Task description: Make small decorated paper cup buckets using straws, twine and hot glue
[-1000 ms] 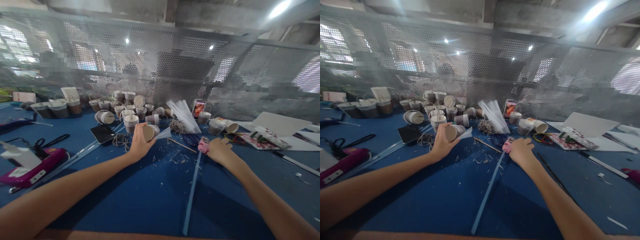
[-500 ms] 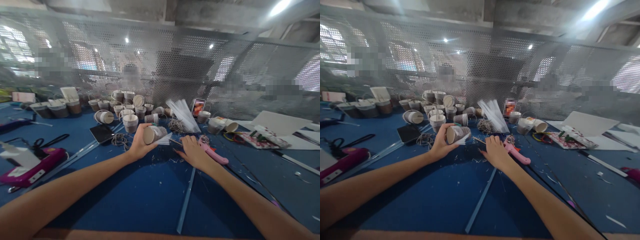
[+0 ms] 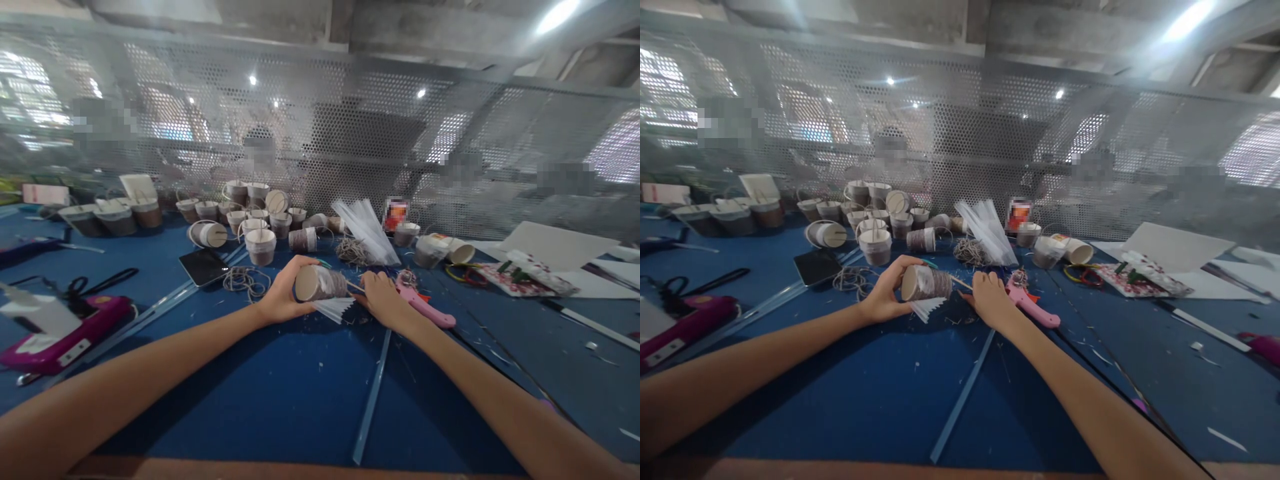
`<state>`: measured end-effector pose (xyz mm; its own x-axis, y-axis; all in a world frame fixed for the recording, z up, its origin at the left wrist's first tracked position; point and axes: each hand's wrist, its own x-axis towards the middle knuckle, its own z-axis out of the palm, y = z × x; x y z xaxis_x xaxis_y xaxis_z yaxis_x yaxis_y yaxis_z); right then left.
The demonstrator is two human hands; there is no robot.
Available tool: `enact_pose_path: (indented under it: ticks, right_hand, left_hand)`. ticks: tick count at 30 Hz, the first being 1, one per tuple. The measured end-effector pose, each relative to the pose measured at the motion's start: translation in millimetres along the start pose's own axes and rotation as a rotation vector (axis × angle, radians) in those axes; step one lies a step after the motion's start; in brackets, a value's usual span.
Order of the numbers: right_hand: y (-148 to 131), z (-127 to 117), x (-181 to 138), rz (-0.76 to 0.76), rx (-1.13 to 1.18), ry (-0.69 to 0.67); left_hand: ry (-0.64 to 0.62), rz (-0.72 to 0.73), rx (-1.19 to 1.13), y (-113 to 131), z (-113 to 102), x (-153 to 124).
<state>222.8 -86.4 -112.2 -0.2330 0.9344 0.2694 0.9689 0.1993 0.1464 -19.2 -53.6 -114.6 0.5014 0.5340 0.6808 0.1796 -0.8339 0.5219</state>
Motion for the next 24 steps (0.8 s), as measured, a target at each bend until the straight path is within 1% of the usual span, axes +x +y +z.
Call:
enact_pose_path:
  ticks: [3,6,10,12,14,15,17,18,19,20,21,23,24]
  right_hand:
    - [-2,-2,0,-0.013,-0.105,-0.004]
    - [-1,0,1,-0.005,-0.157,0.003]
    - [1,5,3,-0.045,-0.168,-0.019]
    - [2,5,4,-0.051,-0.127,0.027]
    - [4,4,4,0.002,-0.012,0.141]
    - [5,3,4,0.045,0.075,0.225]
    - [8,-2,4,0.110,0.288,0.415]
    - [10,-5,3,0.123,0.407,0.489]
    - [11,-9,2,0.128,0.531,0.525]
    - [11,-13,0,0.130,0.656,0.516]
    - [10,-17,-2,0.133,0.778,0.471]
    - [7,-23,-6,0.134,0.973,0.326]
    - [4,-25,-9,0.126,1.026,0.265]
  left_hand:
    - [0.010,0.014,-0.012,-2,1,0]
    - [0.019,0.013,-0.020,-4,1,1]
    - [0.020,0.007,-0.017,-6,1,1]
    - [0.024,0.004,-0.017,-6,1,1]
    - [0.027,0.000,-0.020,-7,1,1]
    - [0.025,-0.001,-0.024,-7,1,1]
    - [0.014,-0.003,-0.033,-6,1,1]
    - [0.003,-0.008,-0.038,-6,1,1]
    - [-0.012,-0.018,-0.041,-6,1,1]
    - [-0.030,-0.032,-0.042,-5,1,2]
    - [-0.049,-0.046,-0.042,-4,0,2]
    - [-0.086,-0.071,-0.043,-3,0,3]
    - [-0.101,-0.082,-0.049,-2,0,4]
